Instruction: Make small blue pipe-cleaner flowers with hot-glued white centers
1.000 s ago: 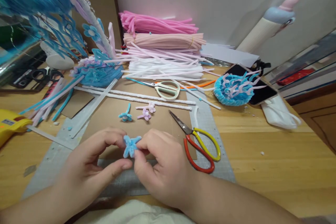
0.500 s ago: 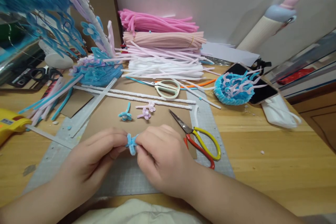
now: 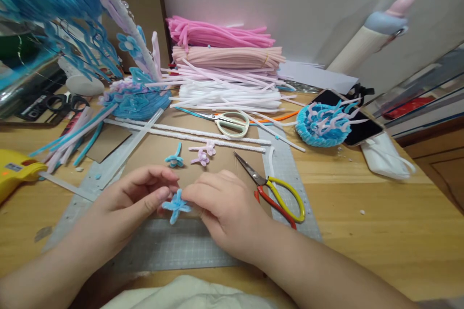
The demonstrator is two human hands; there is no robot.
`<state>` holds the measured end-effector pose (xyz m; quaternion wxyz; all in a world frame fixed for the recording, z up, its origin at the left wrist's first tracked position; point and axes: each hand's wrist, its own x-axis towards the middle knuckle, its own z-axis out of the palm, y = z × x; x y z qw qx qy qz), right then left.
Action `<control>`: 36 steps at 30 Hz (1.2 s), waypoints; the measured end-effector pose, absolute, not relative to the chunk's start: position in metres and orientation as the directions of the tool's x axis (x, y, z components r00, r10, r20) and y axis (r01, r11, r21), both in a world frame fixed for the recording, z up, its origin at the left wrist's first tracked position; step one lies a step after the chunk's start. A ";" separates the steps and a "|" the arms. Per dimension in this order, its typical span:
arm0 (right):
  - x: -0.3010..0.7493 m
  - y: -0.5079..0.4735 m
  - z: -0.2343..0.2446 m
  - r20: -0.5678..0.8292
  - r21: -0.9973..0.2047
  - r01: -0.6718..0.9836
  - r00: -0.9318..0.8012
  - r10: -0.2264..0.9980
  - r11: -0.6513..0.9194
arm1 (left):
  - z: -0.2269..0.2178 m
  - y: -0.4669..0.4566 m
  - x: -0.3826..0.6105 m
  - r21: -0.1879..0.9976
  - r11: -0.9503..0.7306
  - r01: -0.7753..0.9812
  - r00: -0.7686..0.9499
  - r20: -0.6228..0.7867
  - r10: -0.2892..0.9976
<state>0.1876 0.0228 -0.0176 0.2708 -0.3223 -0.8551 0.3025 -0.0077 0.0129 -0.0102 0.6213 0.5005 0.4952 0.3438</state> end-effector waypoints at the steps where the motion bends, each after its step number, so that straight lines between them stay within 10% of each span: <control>1: 0.187 0.023 -0.017 0.259 -0.710 0.373 -0.650 0.714 0.597 | -0.010 0.014 -0.008 0.952 0.304 0.029 0.314 -0.298 0.902; 11: 0.184 0.022 -0.011 0.242 -0.845 0.269 -0.578 0.779 0.462 | -0.007 0.010 -0.011 0.939 0.341 -0.036 0.444 -0.291 0.847; 36: 0.189 0.020 -0.017 0.456 -0.559 0.392 -0.591 0.665 0.731 | -0.011 0.015 -0.006 0.840 0.509 -0.189 0.391 -0.411 0.823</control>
